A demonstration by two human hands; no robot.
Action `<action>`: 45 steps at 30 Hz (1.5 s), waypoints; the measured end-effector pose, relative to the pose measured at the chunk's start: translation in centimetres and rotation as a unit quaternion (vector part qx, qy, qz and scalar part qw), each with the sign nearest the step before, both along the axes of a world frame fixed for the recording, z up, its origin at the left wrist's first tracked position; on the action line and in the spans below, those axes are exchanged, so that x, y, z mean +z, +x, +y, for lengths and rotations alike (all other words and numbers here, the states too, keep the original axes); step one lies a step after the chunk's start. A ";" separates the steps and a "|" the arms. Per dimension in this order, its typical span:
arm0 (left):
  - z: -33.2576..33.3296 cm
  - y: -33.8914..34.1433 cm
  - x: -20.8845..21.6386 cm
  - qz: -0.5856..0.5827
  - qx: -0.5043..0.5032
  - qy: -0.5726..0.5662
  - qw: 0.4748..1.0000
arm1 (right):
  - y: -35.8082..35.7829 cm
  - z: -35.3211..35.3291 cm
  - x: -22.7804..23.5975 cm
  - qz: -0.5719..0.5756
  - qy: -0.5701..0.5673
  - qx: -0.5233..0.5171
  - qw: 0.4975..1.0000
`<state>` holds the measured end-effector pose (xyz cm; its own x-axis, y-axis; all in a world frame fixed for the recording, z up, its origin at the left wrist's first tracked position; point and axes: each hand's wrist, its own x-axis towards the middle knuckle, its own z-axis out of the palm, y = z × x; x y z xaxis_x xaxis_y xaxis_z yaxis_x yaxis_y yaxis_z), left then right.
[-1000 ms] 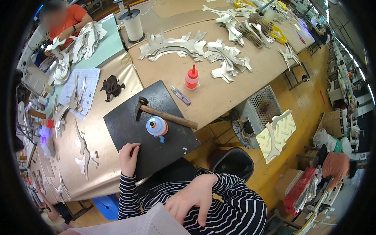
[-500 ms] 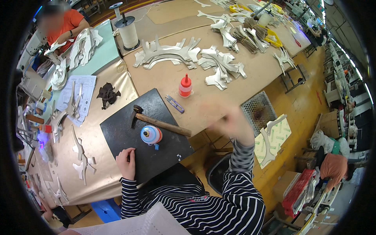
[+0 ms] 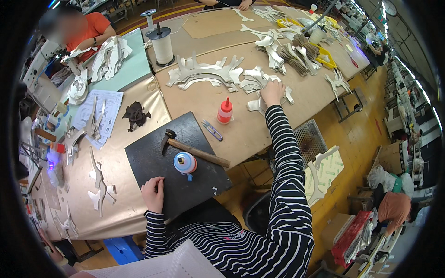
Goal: The person applies glue from a squeeze bottle to the edges of flat, light-colored parts and joins them together on a workbench. They handle multiple parts one at a time, aligning and pressing them to bond.
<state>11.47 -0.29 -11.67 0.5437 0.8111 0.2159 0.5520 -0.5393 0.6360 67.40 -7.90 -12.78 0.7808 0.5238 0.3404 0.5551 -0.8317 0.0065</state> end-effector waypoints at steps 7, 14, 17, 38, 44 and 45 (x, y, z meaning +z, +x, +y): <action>0.1 0.0 0.0 -0.006 0.000 0.003 1.000 | 1.9 0.5 -0.5 -0.010 -0.024 -0.003 1.000; 0.0 0.0 0.1 -0.012 0.003 0.007 1.000 | -1.2 0.3 6.1 -0.067 0.093 0.014 0.993; 0.2 -0.1 0.4 0.004 -0.003 0.015 1.000 | -7.6 -0.2 12.3 -0.009 0.266 0.123 0.956; 1.5 -4.5 7.9 -0.445 0.056 -0.305 0.840 | -41.6 -5.3 7.5 0.868 0.363 0.291 0.171; 3.6 -5.0 6.4 -0.183 -0.074 0.017 0.980 | -41.4 -3.7 5.2 0.854 0.492 -0.073 -0.154; 3.9 -5.0 5.8 -0.046 -0.090 0.096 0.990 | -41.1 -3.1 5.1 0.841 0.496 -0.075 -0.203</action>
<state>6.44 3.58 -5.90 0.6466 0.6419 0.4122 0.3799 -0.7396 0.5556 26.28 -10.97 -7.66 -0.0518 0.9610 -0.2717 -0.9078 0.0681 0.4139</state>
